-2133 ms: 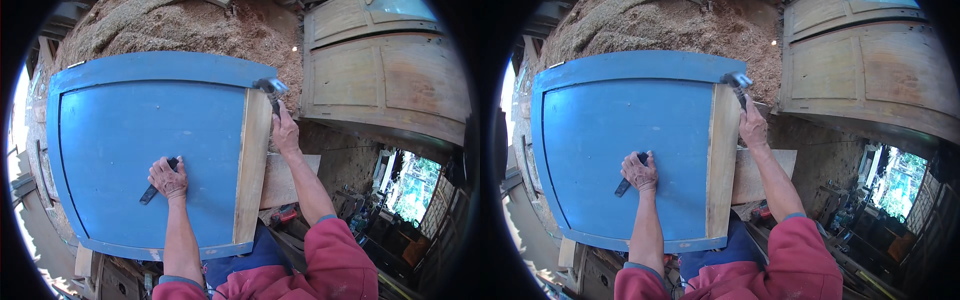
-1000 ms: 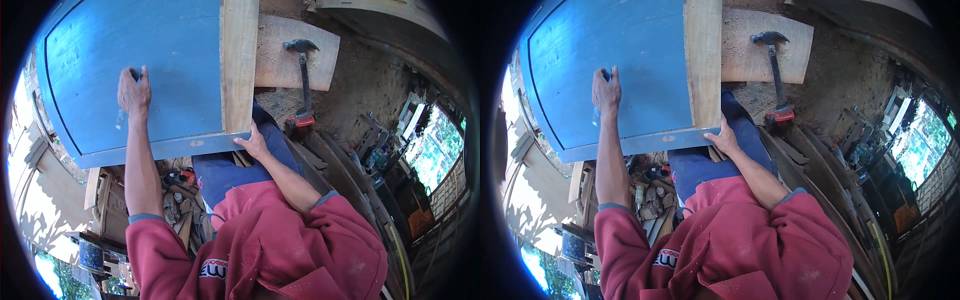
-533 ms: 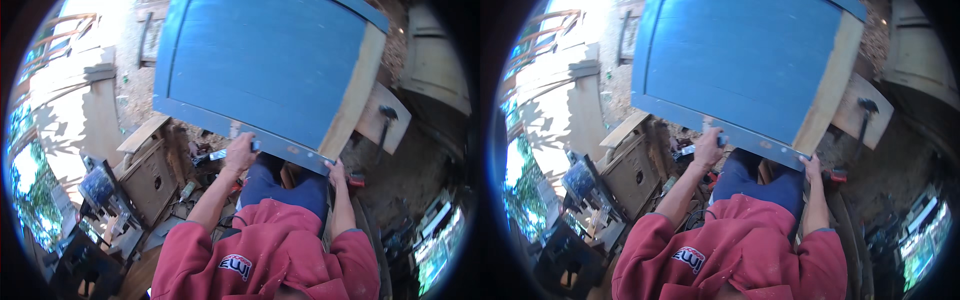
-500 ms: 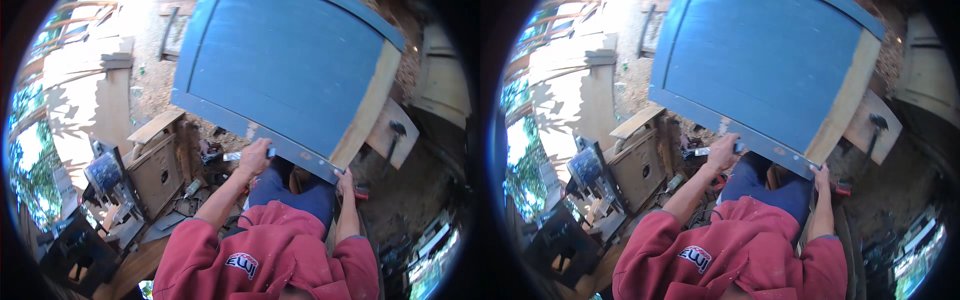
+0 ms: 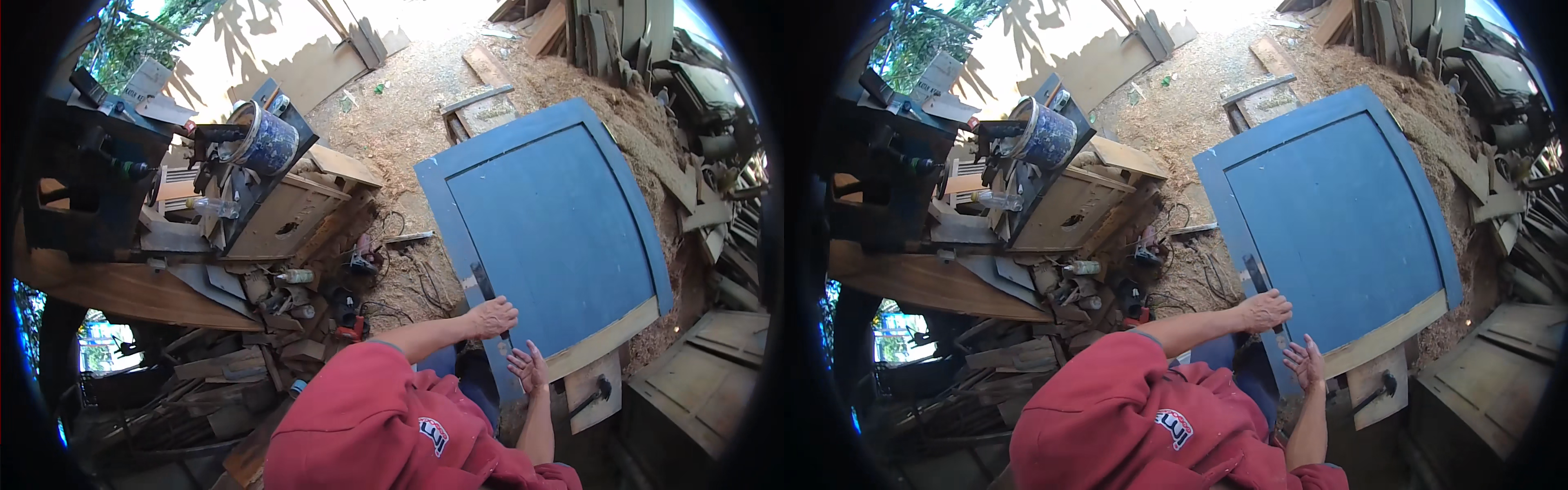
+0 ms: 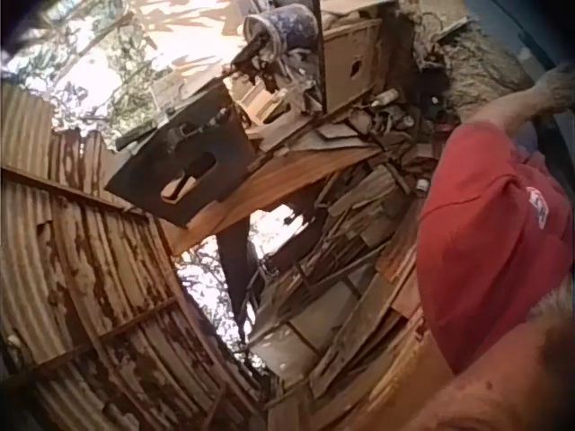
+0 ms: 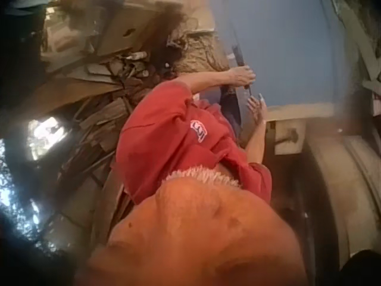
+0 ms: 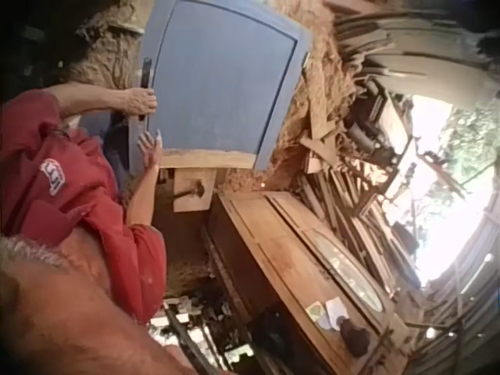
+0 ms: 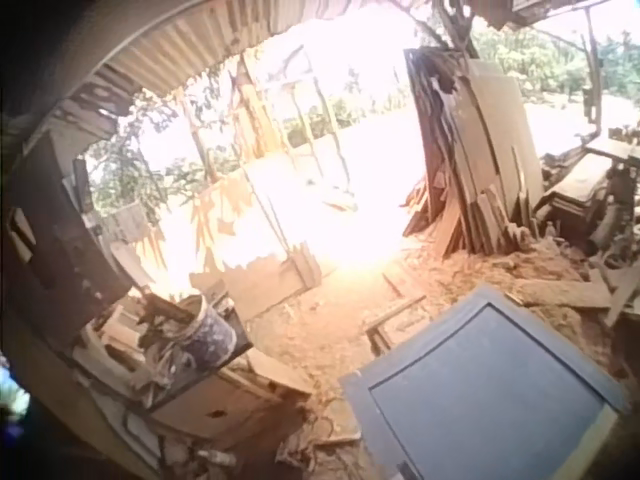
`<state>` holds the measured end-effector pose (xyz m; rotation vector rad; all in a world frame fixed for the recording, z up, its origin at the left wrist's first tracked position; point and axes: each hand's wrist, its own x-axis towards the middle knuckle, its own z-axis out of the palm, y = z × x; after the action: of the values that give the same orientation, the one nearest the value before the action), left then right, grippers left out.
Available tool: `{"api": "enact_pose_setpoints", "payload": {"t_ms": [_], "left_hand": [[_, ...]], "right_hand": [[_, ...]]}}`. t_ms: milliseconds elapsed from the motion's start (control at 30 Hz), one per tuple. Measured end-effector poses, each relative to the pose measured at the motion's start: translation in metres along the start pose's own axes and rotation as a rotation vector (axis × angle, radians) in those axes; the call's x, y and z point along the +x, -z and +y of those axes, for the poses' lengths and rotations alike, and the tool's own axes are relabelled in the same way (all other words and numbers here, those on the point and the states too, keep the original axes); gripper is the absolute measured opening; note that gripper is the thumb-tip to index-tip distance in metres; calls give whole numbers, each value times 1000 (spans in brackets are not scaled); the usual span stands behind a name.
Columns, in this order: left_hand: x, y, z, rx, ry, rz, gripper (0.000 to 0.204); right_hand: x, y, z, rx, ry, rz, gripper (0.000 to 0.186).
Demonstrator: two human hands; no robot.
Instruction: The person attaches a wooden frame piece to a blue panel by aligning it and hammering nails through a metal bracket into the wood.
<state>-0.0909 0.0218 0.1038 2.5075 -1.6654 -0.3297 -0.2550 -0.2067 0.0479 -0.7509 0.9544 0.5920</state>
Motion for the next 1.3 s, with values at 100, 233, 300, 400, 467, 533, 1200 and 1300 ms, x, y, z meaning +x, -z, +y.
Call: {"api": "enact_pose_setpoints", "payload": {"t_ms": [100, 233, 300, 400, 467, 533, 1200, 1300], "left_hand": [[76, -47, 21, -7, -78, 46, 28], [122, -50, 32, -40, -95, -66, 53], [123, -36, 33, -80, -67, -174, 59], [67, -14, 17, -101, -32, 12, 61], [41, 51, -6, -128, 175, 58, 63], [-20, 114, -59, -235, 514, 402, 61], [-533, 336, -539, 3, 747, -564, 29], [-459, 283, -572, -60, 646, -594, 29]], "right_hand": [[3, -19, -32, 193, 117, -225, 60], [50, 6, -36, 105, 350, -161, 48], [69, 13, -36, 28, 363, -26, 40], [83, 0, -22, 101, 306, 21, 37], [94, 26, -41, 79, 318, 150, 43], [105, 48, -54, 60, 345, 200, 51], [33, -82, -43, -534, 239, 539, 43], [25, -105, -71, -571, 285, 549, 42]]}}
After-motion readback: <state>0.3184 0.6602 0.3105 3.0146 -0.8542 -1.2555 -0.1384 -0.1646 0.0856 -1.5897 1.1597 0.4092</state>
